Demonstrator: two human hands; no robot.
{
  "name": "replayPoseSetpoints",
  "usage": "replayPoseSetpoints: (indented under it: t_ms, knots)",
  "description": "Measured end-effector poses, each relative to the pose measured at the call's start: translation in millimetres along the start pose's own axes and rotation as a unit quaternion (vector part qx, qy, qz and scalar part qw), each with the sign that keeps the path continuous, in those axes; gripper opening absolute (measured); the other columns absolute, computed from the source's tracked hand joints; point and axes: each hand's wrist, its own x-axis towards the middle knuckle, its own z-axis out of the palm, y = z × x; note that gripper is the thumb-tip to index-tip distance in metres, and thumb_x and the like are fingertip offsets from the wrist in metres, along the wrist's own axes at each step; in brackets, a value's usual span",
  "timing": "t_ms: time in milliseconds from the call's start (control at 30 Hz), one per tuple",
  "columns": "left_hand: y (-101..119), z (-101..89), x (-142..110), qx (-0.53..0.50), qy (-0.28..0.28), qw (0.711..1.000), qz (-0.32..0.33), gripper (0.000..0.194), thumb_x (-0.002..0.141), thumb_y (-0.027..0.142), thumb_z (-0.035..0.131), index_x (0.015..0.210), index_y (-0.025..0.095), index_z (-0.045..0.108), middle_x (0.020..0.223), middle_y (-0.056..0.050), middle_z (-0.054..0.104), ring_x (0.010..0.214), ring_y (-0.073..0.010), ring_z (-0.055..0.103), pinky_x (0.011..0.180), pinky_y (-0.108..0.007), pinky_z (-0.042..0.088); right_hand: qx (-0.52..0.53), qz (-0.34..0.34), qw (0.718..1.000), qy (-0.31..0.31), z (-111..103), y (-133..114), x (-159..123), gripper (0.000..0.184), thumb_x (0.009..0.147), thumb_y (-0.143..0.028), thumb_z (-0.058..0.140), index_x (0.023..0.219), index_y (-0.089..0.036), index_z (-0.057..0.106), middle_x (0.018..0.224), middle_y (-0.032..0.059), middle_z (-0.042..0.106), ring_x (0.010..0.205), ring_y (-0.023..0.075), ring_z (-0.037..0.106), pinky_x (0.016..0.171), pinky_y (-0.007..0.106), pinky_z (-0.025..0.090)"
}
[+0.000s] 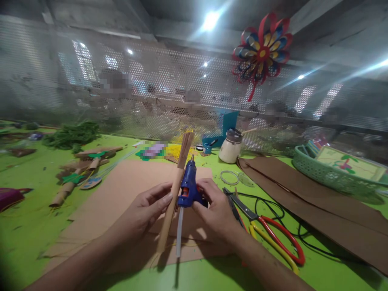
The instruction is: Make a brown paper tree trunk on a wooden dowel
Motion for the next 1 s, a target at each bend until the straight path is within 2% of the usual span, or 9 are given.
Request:
replayPoseSetpoints:
  t_ms: [200, 433, 767, 1000]
  knots:
    - [2.1, 0.1, -1.5, 0.05, 0.013, 0.999, 0.01, 0.039, 0.077, 0.034, 0.073, 0.114, 0.02, 0.071, 0.09, -0.005, 0.069, 0.086, -0.0198, 0.06, 0.086, -0.033, 0.047, -0.056, -0.024, 0.998, 0.023, -1.1, 0.2, -4.0, 0.032, 0.075, -0.008, 0.057, 0.105, -0.019, 0.062, 0.101, 0.0067, 0.06, 0.094, 0.02, 0.058, 0.081, 0.034, 0.049]
    - [0.3, -3.6, 0.8, 0.076, 0.005, 0.997, 0.002, 0.046, 0.074, 0.042, 0.074, 0.111, 0.016, 0.071, 0.082, -0.005, 0.068, 0.082, -0.0208, 0.06, 0.079, -0.033, 0.048, -0.109, -0.041, 0.993, 0.019, -3.6, -2.4, -7.1, 0.033, 0.076, -0.006, 0.058, 0.106, -0.017, 0.062, 0.102, 0.007, 0.06, 0.094, 0.0197, 0.057, 0.082, 0.032, 0.049]
    - [8.3, -4.0, -0.8, 0.153, -0.027, 0.988, 0.009, 0.05, 0.077, 0.044, 0.067, 0.112, 0.008, 0.069, 0.09, -0.01, 0.071, 0.092, -0.0257, 0.062, 0.081, -0.033, 0.048, -0.143, -0.087, 0.986, 0.02, -7.4, 2.1, -11.1, 0.033, 0.079, -0.006, 0.057, 0.11, -0.018, 0.058, 0.107, 0.0086, 0.059, 0.098, 0.02, 0.057, 0.084, 0.032, 0.049]
    - [9.6, -10.2, 3.1, 0.174, -0.053, 0.983, 0.016, 0.046, 0.077, 0.045, 0.067, 0.109, 0.011, 0.071, 0.093, -0.01, 0.074, 0.091, -0.0261, 0.064, 0.079, -0.033, 0.051, -0.152, -0.087, 0.985, 0.007, -9.5, 1.2, -13.0, 0.036, 0.079, -0.006, 0.057, 0.112, -0.019, 0.058, 0.108, 0.009, 0.059, 0.098, 0.0208, 0.058, 0.082, 0.033, 0.051]
